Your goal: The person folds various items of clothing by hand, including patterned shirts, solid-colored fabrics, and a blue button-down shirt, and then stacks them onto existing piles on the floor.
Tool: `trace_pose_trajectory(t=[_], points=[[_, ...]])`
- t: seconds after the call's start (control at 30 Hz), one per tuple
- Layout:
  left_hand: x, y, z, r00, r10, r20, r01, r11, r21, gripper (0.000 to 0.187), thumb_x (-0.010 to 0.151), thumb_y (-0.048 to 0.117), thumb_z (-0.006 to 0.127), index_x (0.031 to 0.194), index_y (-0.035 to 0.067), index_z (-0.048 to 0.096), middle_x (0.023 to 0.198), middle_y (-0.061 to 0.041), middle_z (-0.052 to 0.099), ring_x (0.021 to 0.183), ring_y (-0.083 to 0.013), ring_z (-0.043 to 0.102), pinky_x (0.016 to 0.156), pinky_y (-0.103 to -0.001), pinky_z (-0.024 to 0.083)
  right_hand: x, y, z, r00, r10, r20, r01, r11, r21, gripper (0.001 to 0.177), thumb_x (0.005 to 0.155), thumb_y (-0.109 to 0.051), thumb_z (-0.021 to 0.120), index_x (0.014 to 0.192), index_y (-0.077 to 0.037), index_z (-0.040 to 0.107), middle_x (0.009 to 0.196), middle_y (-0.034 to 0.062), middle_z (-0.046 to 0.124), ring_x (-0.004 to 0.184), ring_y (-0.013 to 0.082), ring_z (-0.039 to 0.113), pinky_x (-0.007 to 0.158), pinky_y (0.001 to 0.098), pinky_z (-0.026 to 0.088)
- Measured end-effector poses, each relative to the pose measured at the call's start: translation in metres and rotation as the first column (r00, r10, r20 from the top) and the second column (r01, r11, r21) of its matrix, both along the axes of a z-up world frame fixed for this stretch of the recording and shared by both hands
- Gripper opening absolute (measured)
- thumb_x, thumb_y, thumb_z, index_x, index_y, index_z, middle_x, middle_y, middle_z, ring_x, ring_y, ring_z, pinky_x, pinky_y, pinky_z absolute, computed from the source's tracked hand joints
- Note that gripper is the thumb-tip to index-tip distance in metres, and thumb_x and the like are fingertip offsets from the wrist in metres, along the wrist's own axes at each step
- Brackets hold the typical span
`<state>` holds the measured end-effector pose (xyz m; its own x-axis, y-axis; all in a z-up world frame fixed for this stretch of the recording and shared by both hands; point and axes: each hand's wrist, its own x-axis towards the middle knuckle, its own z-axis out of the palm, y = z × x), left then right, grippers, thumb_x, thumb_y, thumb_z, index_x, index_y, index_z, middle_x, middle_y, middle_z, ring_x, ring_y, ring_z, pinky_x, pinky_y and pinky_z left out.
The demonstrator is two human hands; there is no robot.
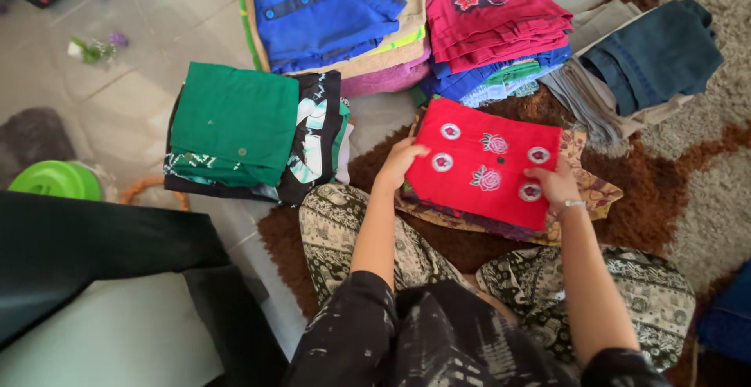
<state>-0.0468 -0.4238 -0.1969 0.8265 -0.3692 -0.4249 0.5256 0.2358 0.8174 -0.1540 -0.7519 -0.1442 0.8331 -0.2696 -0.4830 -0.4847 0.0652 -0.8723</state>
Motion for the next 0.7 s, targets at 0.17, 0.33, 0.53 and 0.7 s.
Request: trace_pose_trajectory(t=[0.17,0.33,0.53,0.7], points=[[-0.003,0.001,0.013,0.934,-0.033,0.355,-0.049,0.974,0.22,0.044,0.083,0.027,0.078,0.111,-0.007,0.071,0.097,-0.012,0.077,0.085,-0.0195,0.07,0.076,-0.035,0.055,-0.008,-0.004,-0.011,0.967,-0.108,0.229,0.111,0.994,0.0,0.049,0.08,0.007,0.069,0.126,-0.007,0.061,0.108,0.0036,0.073,0.095,0.0178,0.07,0.077,0.0346,0.059],[-0.025,-0.005,0.034,0.936,-0.22,0.274,-0.173,0.391,0.904,0.056,0.086,0.043,0.071,0.131,0.009,0.062,0.134,-0.018,0.061,0.128,-0.0361,0.054,0.108,-0.058,0.038,-0.011,0.018,0.013,0.968,0.031,0.251,0.141,0.759,-0.636,0.076,0.073,-0.009,0.084,0.141,0.001,0.052,0.132,0.0273,0.056,0.118,0.0443,0.053,0.099,0.0559,0.045],[-0.031,-0.037,-0.024,0.758,-0.326,0.565,-0.445,0.374,0.814,0.081,0.105,0.046,0.056,0.16,-0.004,0.023,0.161,-0.035,0.028,0.15,-0.0504,0.027,0.119,-0.064,0.026,-0.003,0.098,0.028,0.896,0.348,0.276,0.176,0.292,-0.94,0.071,0.099,-0.045,0.066,0.162,-0.023,0.043,0.171,0.0222,0.027,0.158,0.0466,0.02,0.126,0.0697,0.016],[-0.03,-0.031,0.0,0.877,-0.344,0.336,-0.162,0.446,0.88,0.085,0.1,0.051,0.05,0.16,0.004,0.013,0.166,-0.026,0.024,0.153,-0.0423,0.026,0.115,-0.066,0.028,0.002,0.128,-0.002,0.898,0.439,-0.001,-0.107,0.215,-0.971,0.07,0.097,-0.068,0.039,0.16,-0.038,0.036,0.172,0.0186,0.018,0.157,0.0473,0.004,0.112,0.0798,-0.005]])
